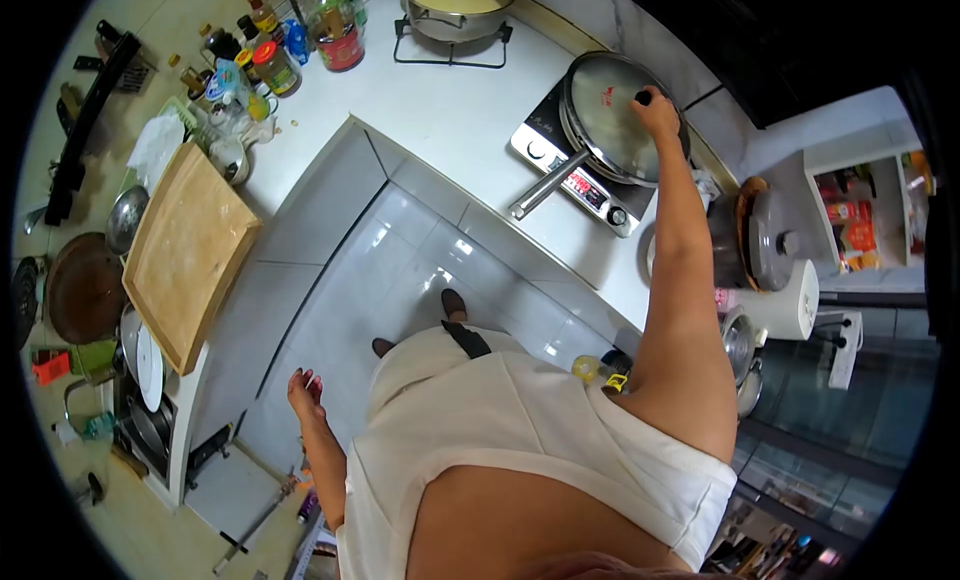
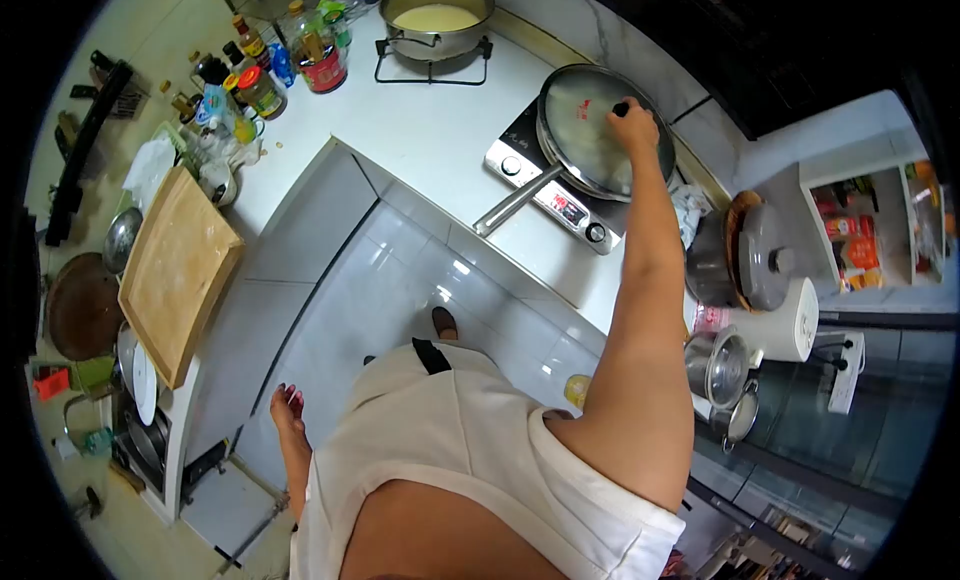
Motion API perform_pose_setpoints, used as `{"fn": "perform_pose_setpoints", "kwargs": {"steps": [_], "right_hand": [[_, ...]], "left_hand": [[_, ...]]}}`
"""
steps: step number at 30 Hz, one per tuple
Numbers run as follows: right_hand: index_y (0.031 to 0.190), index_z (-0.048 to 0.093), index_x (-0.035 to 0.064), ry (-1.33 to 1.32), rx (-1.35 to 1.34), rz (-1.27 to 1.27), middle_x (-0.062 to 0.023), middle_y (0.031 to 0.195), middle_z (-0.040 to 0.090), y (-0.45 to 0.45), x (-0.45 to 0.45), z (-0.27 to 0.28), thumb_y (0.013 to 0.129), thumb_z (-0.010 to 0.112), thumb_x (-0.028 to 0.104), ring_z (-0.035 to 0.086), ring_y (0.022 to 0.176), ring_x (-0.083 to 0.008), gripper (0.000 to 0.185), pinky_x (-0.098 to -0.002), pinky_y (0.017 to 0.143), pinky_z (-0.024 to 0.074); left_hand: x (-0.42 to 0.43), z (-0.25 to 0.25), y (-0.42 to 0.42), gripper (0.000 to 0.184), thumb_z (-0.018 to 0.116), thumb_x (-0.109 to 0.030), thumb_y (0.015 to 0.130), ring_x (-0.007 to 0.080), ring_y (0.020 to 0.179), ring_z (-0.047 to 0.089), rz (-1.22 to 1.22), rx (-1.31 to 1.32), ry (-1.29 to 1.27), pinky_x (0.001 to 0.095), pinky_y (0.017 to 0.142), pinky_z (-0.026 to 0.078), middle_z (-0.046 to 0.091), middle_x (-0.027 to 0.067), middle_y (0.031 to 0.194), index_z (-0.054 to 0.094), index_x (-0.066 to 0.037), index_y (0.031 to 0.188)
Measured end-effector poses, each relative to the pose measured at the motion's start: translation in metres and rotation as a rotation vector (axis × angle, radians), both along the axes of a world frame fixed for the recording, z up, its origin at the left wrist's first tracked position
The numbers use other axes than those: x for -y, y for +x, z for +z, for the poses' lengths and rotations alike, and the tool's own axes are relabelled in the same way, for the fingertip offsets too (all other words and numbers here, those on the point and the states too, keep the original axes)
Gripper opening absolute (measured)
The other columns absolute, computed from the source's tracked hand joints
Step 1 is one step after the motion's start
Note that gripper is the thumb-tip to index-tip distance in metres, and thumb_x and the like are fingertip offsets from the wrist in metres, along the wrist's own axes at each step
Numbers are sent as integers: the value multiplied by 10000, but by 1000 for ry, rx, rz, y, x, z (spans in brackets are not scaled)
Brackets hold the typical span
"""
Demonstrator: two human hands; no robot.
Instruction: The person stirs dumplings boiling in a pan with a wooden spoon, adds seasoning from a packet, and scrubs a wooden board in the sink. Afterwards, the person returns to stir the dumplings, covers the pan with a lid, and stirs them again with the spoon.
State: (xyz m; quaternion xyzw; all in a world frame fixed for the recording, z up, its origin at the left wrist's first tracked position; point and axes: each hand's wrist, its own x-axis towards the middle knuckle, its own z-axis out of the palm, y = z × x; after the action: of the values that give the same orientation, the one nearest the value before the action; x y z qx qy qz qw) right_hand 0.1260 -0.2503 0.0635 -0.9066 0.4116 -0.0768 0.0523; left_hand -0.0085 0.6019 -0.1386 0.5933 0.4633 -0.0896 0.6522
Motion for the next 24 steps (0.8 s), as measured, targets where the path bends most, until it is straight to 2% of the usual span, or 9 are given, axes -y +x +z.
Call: {"fn": "perform_pose_setpoints", "kwargs": {"steps": [10,12,13,15,16,18,20,23,24], "right_hand": [[1322,509,173,-27,3,136,-243,1217,571,5,33,-22,778,651,439,556,1125,-390,623,-462,941,453],[1352,487,110,-52,16,304,-191,1299,550,4,65,-40,797,605,613,534,1170,-390,759,-460,955,442],[1328,513,95,-192,-79,213,-196,1293,552,5,53,-33,789,550,698,542,1161,-386,809,-461,941,452],[1258,552,28,-346,-36,200,-205,1214,598,16,31,-18,827,494,696,578,1101,-387,797,-472,897,473],[1240,562,15,-451,28,295,-219,1175,614,23,11,-7,858,496,652,602,1059,-381,746,-464,877,487],[1286,541,77,-478,6,221,-203,1252,564,41,-87,16,876,532,584,536,1149,-382,652,-447,928,465],[1322,517,112,-537,211,448,-192,1344,484,55,-151,5,888,567,511,471,1222,-381,592,-450,986,425],[1331,516,133,-521,471,857,-207,1385,420,77,-281,-15,893,621,384,482,1221,-361,516,-459,974,429],[1326,519,129,-387,522,986,-210,1385,419,63,-350,-7,883,639,317,475,1229,-361,496,-464,987,418]], "left_hand": [[-11,-17,-53,277,594,-264,889,206,680,623,156,-25,22,271,550,512,647,93,924,581,-88,1102],[-18,-29,-73,216,612,-249,900,204,637,620,212,41,-41,284,534,521,646,93,864,594,-96,1050],[-22,-34,-83,194,600,-241,915,192,636,620,197,82,-67,284,540,526,642,89,854,597,-98,1046],[-27,-50,-98,194,598,-250,919,172,599,611,243,87,-54,284,523,519,640,74,855,585,-108,1051],[-30,-53,-100,186,592,-243,921,168,579,604,277,91,-57,286,507,509,639,68,853,579,-112,1052],[-48,-41,-118,167,591,-216,913,162,570,598,388,76,-47,282,491,489,634,67,853,582,-104,1037],[-71,-41,-137,137,582,-182,903,157,569,595,457,66,-41,278,487,480,630,61,839,586,-98,1011],[-116,-48,-172,98,571,-156,894,152,570,588,573,45,-42,268,486,469,625,53,828,596,-93,964],[-139,-48,-187,71,570,-139,887,146,573,581,568,38,-41,258,491,462,623,41,817,604,-87,919]]}}
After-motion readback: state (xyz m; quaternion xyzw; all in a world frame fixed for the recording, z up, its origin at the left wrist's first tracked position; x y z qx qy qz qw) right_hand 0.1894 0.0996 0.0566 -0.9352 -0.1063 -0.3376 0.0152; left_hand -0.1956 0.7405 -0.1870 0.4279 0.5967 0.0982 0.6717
